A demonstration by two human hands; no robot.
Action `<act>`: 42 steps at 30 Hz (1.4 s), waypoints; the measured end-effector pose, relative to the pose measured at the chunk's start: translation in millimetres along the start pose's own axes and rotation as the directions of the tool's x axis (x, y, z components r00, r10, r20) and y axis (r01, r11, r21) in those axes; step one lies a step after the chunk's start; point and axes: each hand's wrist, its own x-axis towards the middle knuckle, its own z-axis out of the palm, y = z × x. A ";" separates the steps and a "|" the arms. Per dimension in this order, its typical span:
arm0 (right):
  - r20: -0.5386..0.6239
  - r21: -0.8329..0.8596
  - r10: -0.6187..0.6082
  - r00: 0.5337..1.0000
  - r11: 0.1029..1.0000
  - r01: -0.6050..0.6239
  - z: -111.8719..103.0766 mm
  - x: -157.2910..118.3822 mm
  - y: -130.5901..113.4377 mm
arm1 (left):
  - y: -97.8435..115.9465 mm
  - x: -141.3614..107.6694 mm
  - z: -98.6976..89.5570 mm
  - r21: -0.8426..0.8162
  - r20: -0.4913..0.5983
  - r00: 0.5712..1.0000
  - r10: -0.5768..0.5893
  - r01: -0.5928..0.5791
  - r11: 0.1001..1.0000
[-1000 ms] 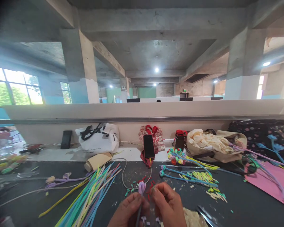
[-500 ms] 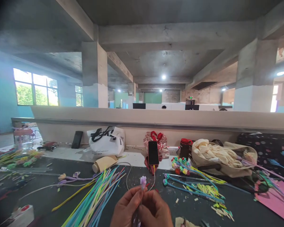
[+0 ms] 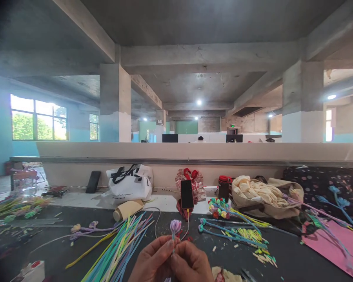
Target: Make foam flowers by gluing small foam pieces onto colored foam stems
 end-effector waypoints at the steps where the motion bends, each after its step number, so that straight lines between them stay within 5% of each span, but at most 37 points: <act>1: 0.009 -0.015 0.004 1.000 1.000 -0.004 1.0 -0.2 0.8 | 1.3 -1.7 -0.3 0.002 0.022 1.000 -0.001 0.001 1.000; 7: 0.006 -0.284 -0.059 0.998 0.957 0.058 5.7 -3.8 -0.4 | 11.8 -11.4 1.5 -0.026 0.055 0.998 0.009 -0.007 1.000; 11: -0.024 -0.457 -0.102 0.995 0.886 0.080 -10.5 -10.4 -14.2 | 19.9 -18.9 -0.2 -0.010 0.025 1.000 0.009 -0.008 1.000; 16: -0.092 -0.452 0.072 0.993 0.886 -0.106 -46.4 -13.1 -34.4 | 34.7 -25.6 -7.9 0.053 0.042 0.992 -0.117 0.115 0.992; 20: -0.057 -0.532 0.149 0.987 0.833 -0.156 -63.6 -13.7 -26.9 | 39.8 -13.9 -18.1 0.035 0.071 0.990 -0.126 0.123 0.992; 24: 0.040 -0.691 0.162 0.986 0.718 -0.090 -71.3 -12.1 -6.6 | 28.3 7.6 -36.9 0.049 0.099 0.980 -0.172 0.168 0.985; 30: 0.136 -0.904 0.183 0.974 0.425 0.046 -73.1 1.4 4.0 | 7.2 24.1 -63.5 0.029 0.091 0.971 -0.221 0.219 0.975; 35: 0.309 -0.915 0.254 0.916 0.343 0.213 -62.8 13.9 12.2 | 15.5 24.8 -70.0 -0.004 0.037 0.980 -0.196 0.197 0.980; 42: 0.595 -0.804 0.319 0.738 0.231 0.548 -35.8 24.8 35.5 | 14.9 24.9 -70.5 -0.002 0.014 0.981 -0.191 0.191 0.982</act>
